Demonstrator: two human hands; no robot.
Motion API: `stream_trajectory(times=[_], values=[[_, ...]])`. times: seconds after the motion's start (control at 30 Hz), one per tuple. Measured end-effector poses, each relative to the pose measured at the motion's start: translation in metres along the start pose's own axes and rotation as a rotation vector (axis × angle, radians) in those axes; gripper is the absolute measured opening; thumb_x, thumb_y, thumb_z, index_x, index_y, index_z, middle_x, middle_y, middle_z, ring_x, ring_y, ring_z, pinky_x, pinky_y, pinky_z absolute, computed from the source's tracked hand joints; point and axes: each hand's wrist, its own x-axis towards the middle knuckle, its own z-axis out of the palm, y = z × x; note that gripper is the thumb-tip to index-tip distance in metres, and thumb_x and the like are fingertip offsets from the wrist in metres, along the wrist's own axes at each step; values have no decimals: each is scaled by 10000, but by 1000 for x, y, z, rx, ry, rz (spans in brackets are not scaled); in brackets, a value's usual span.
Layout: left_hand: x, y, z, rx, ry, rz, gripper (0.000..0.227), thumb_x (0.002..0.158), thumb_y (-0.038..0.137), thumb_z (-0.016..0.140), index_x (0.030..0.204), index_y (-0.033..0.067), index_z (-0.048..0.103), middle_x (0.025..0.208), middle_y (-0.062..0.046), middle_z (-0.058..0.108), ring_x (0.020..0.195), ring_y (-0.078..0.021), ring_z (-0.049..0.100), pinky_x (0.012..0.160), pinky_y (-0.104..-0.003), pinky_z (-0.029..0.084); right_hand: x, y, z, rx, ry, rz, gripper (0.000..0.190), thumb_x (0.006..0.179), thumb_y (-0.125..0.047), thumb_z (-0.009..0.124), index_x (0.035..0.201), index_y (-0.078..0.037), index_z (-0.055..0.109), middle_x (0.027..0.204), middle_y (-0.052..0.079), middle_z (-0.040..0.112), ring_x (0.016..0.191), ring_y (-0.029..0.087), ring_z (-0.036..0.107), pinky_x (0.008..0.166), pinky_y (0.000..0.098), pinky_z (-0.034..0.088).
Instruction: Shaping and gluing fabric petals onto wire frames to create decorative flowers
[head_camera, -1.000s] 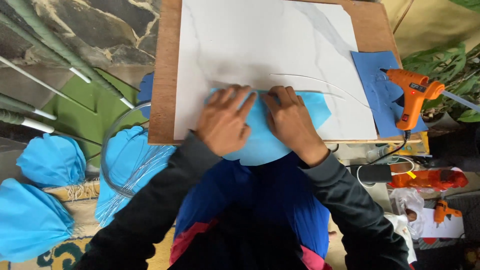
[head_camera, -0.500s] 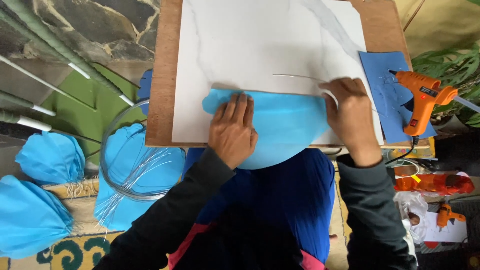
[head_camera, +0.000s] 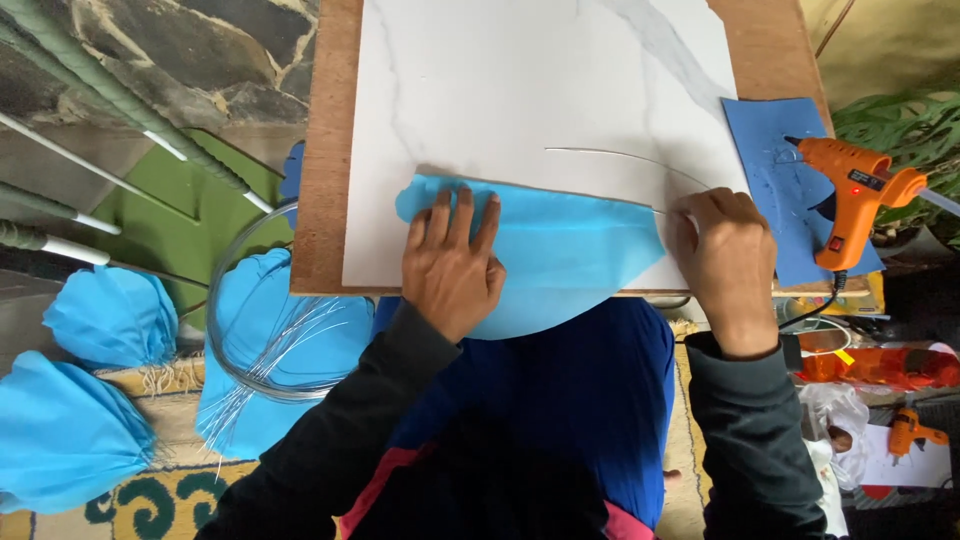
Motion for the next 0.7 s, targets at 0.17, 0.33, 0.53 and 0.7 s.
stream_trajectory(times=[0.17, 0.33, 0.53, 0.7], values=[[0, 1, 7, -12, 24, -46, 492, 651, 223, 496, 1083, 11, 593, 1045, -218, 520, 1025, -356, 494, 835, -391, 386, -3, -5, -6, 73, -21, 22, 55, 799, -148, 689, 825, -140, 641, 752, -1, 543, 722, 176, 572, 588, 296, 502], [0, 0, 8, 29, 42, -77, 506, 642, 257, 490, 1060, -10, 587, 1030, -214, 515, 994, -347, 491, 822, -388, 375, -3, -9, -9, 100, -39, 41, 26, 822, -125, 674, 820, -116, 650, 714, 4, 553, 670, 160, 565, 569, 270, 493], [4, 0, -4, 66, 63, -116, 555, 588, 317, 513, 1026, -14, 593, 995, -193, 513, 959, -322, 495, 823, -387, 349, -2, -14, -14, 96, -54, 52, 43, 833, -131, 660, 832, -88, 666, 719, 28, 565, 675, 175, 565, 570, 281, 498], [8, -1, -13, -1, -79, -198, 599, 600, 326, 517, 1047, -67, 572, 1107, -208, 503, 999, -307, 455, 858, -383, 325, 14, -45, -55, 64, 112, 0, 158, 789, -43, 728, 939, -19, 686, 933, 88, 589, 812, 235, 504, 685, 323, 438]])
